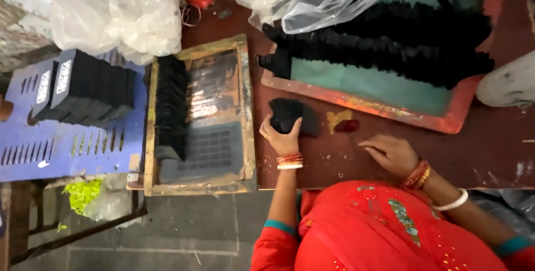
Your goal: Apply glue from a bottle to black fabric label components and assemble them on a workbench.
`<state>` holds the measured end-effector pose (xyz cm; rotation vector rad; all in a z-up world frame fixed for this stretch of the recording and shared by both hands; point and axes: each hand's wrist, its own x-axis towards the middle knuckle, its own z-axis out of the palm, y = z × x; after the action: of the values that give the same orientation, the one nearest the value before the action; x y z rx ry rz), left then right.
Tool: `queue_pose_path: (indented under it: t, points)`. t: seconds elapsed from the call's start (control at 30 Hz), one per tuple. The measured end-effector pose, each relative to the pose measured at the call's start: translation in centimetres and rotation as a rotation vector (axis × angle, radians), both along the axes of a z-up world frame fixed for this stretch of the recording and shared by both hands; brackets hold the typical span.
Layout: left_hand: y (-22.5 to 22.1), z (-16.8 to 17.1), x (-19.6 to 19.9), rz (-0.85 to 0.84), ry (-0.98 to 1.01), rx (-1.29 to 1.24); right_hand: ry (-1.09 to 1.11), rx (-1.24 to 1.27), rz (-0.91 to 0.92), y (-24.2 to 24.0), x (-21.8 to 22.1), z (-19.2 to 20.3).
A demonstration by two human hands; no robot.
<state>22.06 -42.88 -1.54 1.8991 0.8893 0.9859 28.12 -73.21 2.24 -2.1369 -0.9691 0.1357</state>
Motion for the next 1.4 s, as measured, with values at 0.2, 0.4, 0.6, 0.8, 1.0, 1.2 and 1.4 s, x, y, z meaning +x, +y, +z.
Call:
queue_pose_path:
  t: [0.2,0.4,0.6,0.8,1.0,1.2,1.4]
  points:
    - [-1.1,1.7,-2.5,0.056,0.409,0.325,-0.140,-0.034,0.176,2.9,2.8,0.4]
    - [1.0,2.1,-3.7,-0.203,0.486,0.532,-0.203,-0.102,0.123,4.5,5.6,0.2]
    - [2.8,-1.5,-0.7,-0.331,0.655,0.447,-0.227,-0.119,0.269,6.7,5.5,-2.2]
    - [0.3,-0.9,0.9,-0.239,0.652,0.379,-0.134,-0.129,0.018,1.8,4.6,-4.9]
    - [-0.9,0.1,-0.4,-0.197,0.576,0.387,0.194,-0.055,-0.105,-1.0,2.3,-3.5]
    - [-0.9,0.4,-4.2,-0.367,0.315,0.495,0.300,0.029,-0.158,0.0,1.9,-2.4]
    - [-5.6,-2.2,-6.9,-0.703,0.402,0.451,0.167,0.042,-0.053,1.6,0.7,-0.7]
